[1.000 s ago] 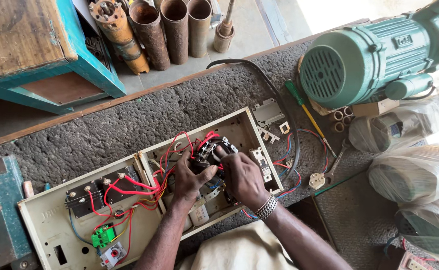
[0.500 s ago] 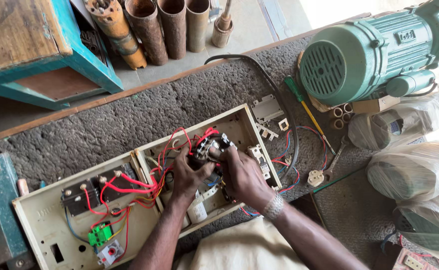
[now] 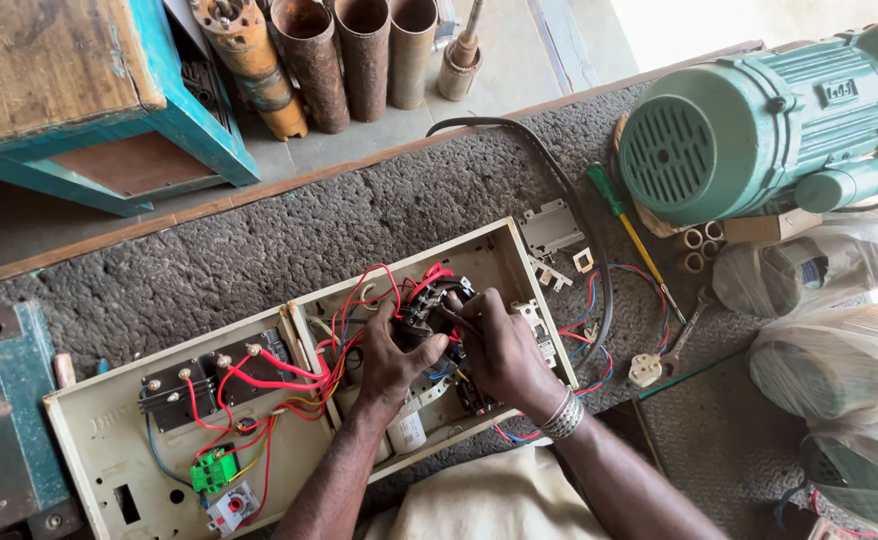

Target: The person works inside an open electrical control box, manipulating a black cylindrical component and its attached wires. They use a screwdriver to tighten or adjust terminals on the component while holding it with the other hand. The task involves repeated handling and adjustment of the component within the box.

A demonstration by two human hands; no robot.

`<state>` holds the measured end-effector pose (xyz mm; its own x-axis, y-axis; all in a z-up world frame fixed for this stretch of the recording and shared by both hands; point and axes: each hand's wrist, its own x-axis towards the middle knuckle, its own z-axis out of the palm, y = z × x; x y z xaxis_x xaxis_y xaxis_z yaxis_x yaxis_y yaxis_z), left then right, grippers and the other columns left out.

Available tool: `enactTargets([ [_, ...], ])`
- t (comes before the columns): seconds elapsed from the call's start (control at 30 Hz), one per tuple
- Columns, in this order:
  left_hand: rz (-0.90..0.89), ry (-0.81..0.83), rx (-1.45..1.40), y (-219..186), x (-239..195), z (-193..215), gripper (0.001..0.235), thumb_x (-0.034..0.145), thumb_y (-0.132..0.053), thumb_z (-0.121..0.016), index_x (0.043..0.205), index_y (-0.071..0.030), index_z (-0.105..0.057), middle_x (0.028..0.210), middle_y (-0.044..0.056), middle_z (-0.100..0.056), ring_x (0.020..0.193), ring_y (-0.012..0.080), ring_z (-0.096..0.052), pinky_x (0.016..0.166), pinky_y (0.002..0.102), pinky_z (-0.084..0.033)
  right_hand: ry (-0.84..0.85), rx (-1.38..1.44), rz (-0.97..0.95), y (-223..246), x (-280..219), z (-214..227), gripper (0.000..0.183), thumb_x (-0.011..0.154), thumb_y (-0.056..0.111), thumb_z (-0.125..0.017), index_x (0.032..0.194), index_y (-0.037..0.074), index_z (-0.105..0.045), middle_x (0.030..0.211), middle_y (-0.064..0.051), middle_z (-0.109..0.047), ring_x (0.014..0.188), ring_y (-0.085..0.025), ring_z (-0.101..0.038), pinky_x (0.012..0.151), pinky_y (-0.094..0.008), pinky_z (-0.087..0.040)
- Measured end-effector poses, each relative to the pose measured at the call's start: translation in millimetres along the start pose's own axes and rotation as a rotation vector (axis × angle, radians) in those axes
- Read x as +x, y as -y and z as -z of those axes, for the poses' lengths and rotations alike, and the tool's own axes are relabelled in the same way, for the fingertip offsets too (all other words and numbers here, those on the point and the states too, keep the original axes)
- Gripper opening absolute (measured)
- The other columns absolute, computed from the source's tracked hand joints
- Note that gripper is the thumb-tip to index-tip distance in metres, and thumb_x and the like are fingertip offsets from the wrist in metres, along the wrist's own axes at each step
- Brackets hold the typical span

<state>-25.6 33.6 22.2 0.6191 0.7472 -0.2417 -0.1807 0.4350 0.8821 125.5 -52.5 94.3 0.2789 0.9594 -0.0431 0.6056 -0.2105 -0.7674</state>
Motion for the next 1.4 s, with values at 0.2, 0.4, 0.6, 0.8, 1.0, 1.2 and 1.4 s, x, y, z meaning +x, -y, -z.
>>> enactTargets([
  [0.2, 0.002, -0.009, 0.070, 5.3, 2.6, 2.6, 0.063, 0.069, -0.027, -0.081, 0.124, -0.001, -0.062, 0.104, 0.006, -0.070, 0.091, 0.0122, -0.068, 0.082, 0.031, -0.059, 0.203, 0.112, -0.086, 4.1, 6.5, 12.6, 0.020, 0.091, 0.008, -0.066, 0.100, 0.002, -0.050, 0.064, -0.019, -0.062, 0.056, -0.040, -0.062, 0.052, -0.051, -0.048],
  [0.4, -0.048, -0.051, 0.002, 6.5, 6.5, -4.2, 0.063, 0.070, -0.026, -0.082, 0.124, -0.001, -0.061, 0.106, 0.005, -0.071, 0.094, 0.0112, -0.068, 0.086, 0.028, -0.058, -0.098, -0.175, 0.117, 7.7, 1.7, -2.2, 0.014, 0.097, 0.008, -0.061, 0.104, 0.004, -0.049, 0.084, -0.017, -0.066, 0.076, -0.040, -0.066, 0.063, -0.050, -0.052],
  [0.6, 0.024, -0.079, 0.044, 5.6, 2.5, -3.7, 0.063, 0.067, -0.031, -0.085, 0.117, -0.001, -0.062, 0.100, 0.007, -0.073, 0.086, 0.0127, -0.070, 0.079, 0.031, -0.060, -0.202, -0.293, 0.131, 6.7, -7.5, -14.1, 0.025, 0.092, 0.006, -0.061, 0.115, 0.003, -0.053, 0.083, -0.017, -0.070, 0.077, -0.041, -0.068, 0.059, -0.050, -0.053],
  [0.8, -0.023, -0.041, 0.112, 1.2, 2.8, -2.1, 0.063, 0.067, -0.030, -0.084, 0.119, -0.002, -0.062, 0.105, 0.007, -0.072, 0.094, 0.0135, -0.070, 0.087, 0.032, -0.059, -0.108, -0.172, -0.071, 2.7, 1.6, -9.0, 0.020, 0.090, 0.006, -0.065, 0.105, 0.004, -0.052, 0.074, -0.019, -0.067, 0.068, -0.043, -0.065, 0.058, -0.051, -0.049],
  [1.0, -0.046, -0.061, 0.185, 0.4, 1.6, -3.1, 0.060, 0.067, -0.027, -0.083, 0.118, -0.002, -0.062, 0.106, 0.007, -0.071, 0.096, 0.0125, -0.069, 0.088, 0.031, -0.058, -0.014, 0.056, -0.286, 6.4, -2.7, -5.1, 0.023, 0.088, 0.010, -0.068, 0.102, 0.004, -0.052, 0.069, -0.018, -0.066, 0.061, -0.037, -0.069, 0.057, -0.049, -0.053],
  [1.2, -0.023, -0.119, 0.204, 5.6, 3.3, -8.1, 0.058, 0.066, -0.027, -0.083, 0.114, -0.002, -0.062, 0.095, 0.005, -0.071, 0.084, 0.0110, -0.067, 0.077, 0.028, -0.058, -0.192, -0.204, -0.028, 16.4, -8.0, -14.0, 0.022, 0.091, 0.007, -0.065, 0.106, 0.001, -0.049, 0.080, -0.020, -0.067, 0.074, -0.043, -0.065, 0.063, -0.052, -0.050],
  [1.4, -0.023, -0.116, 0.194, 5.9, 3.1, -7.9, 0.059, 0.066, -0.028, -0.085, 0.113, -0.001, -0.062, 0.094, 0.005, -0.071, 0.082, 0.0099, -0.066, 0.074, 0.026, -0.058, -0.184, -0.138, -0.056, 12.3, -1.6, -10.2, 0.015, 0.096, 0.004, -0.060, 0.104, 0.001, -0.047, 0.083, -0.020, -0.068, 0.076, -0.043, -0.066, 0.063, -0.051, -0.052],
])
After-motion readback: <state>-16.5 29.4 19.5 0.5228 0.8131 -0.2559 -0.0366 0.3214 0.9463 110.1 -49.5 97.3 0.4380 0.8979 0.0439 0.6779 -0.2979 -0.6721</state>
